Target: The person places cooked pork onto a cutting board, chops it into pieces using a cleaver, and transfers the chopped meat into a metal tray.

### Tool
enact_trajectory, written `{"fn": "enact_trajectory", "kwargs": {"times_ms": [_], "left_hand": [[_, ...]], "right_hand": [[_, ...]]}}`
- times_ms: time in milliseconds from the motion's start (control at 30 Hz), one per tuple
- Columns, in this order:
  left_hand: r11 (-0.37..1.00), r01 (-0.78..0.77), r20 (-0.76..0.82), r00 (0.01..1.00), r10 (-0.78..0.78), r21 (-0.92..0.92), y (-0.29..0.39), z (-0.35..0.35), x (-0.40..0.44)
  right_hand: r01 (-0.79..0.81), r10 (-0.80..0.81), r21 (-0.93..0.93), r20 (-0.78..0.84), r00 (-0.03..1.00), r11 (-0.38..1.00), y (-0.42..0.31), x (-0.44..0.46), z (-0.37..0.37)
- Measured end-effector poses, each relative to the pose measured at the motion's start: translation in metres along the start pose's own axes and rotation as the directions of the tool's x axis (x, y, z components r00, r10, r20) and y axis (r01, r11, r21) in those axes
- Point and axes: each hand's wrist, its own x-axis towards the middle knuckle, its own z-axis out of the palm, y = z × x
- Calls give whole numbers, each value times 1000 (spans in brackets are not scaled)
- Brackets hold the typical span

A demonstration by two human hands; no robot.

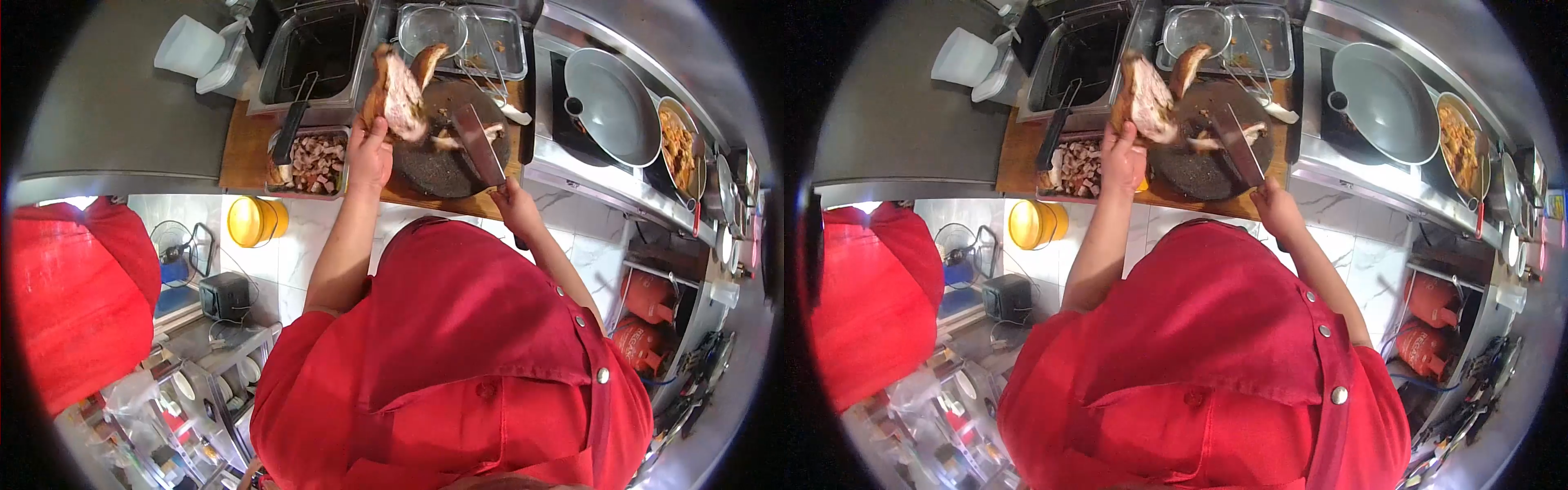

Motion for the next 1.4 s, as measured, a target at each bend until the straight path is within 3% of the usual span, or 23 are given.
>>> {"fn": "enact_trajectory", "kwargs": {"times_ms": [67, 100, 133, 267, 333, 367, 467, 533, 600, 667, 733, 767, 800, 867, 1067, 1133, 1200, 1267, 1333, 1400], "left_hand": [[983, -132, 83, 986, 144, -130, 42, 44, 0], [977, -192, 41, 980, 197, -96, 56, 49, 5], [981, -193, -7, 981, 193, -34, 71, 50, 10], [972, -232, 92, 969, 229, 31, 116, 65, 18], [969, -225, 119, 970, 213, 103, 123, 60, 19], [977, -155, 128, 982, 136, 149, 120, 52, 20], [949, 32, 82, 995, -60, 313, 94, 40, 21], [934, 134, 97, 980, -175, 332, 71, 34, 22], [924, 224, 132, 952, -276, 311, 54, 31, 18], [913, 275, 111, 941, -320, 302, 29, 12, 19], [841, 435, 90, 870, -484, 324, 18, 13, 16], [782, 509, -15, 841, -541, 359, 12, 13, 8], [778, 516, -17, 837, -547, 358, -8, -7, 10], [496, 613, -173, 718, -674, 615, -60, -64, 14], [294, 557, -301, 738, -604, 777, -52, -49, 8], [284, 567, -318, 734, -601, 773, -47, -40, 8], [269, 583, -339, 724, -601, 767, -48, -40, 6], [317, 543, -321, 776, -542, 778, -52, -46, 7], [318, 593, -343, 739, -580, 740, -52, -48, 7], [324, 576, -314, 742, -593, 751, -54, -53, 10]], "right_hand": [[-14, 14, -15, -10, 1000, 1000, -4, 0, -2], [-13, 13, -49, -5, 1000, 999, 0, 3, 1], [-15, 15, -83, 0, 1000, 996, 3, 3, 2], [47, -47, -9, 2, 999, 999, -7, -10, -13], [163, -163, 9, 74, 984, 987, -13, -25, -25], [203, -185, -95, 175, 967, 974, -17, -28, -34], [254, -192, -203, 281, 940, 946, -7, -24, -27], [218, -172, -160, 260, 950, 963, -2, -13, -21], [124, -84, -305, 140, 987, 944, -4, -4, -19], [121, -101, -266, 88, 991, 956, -5, 2, -20], [50, -47, -297, 19, 999, 954, -5, 12, -23], [66, -65, -282, 11, 998, 957, -1, 18, -23], [59, -58, -280, 13, 998, 958, 0, 21, -24], [129, -136, -214, -15, 991, 968, 3, 24, -25], [144, -153, -308, -2, 988, 940, -12, 27, -8], [151, -160, -333, 0, 987, 931, -29, 29, -9], [245, -289, -339, -86, 953, 908, -50, 29, -10], [269, -312, -281, -122, 942, 921, -68, 24, -6], [413, -463, -224, -268, 845, 883, -72, 20, 2], [415, -461, -241, -187, 867, 877, -44, 26, 22]]}}
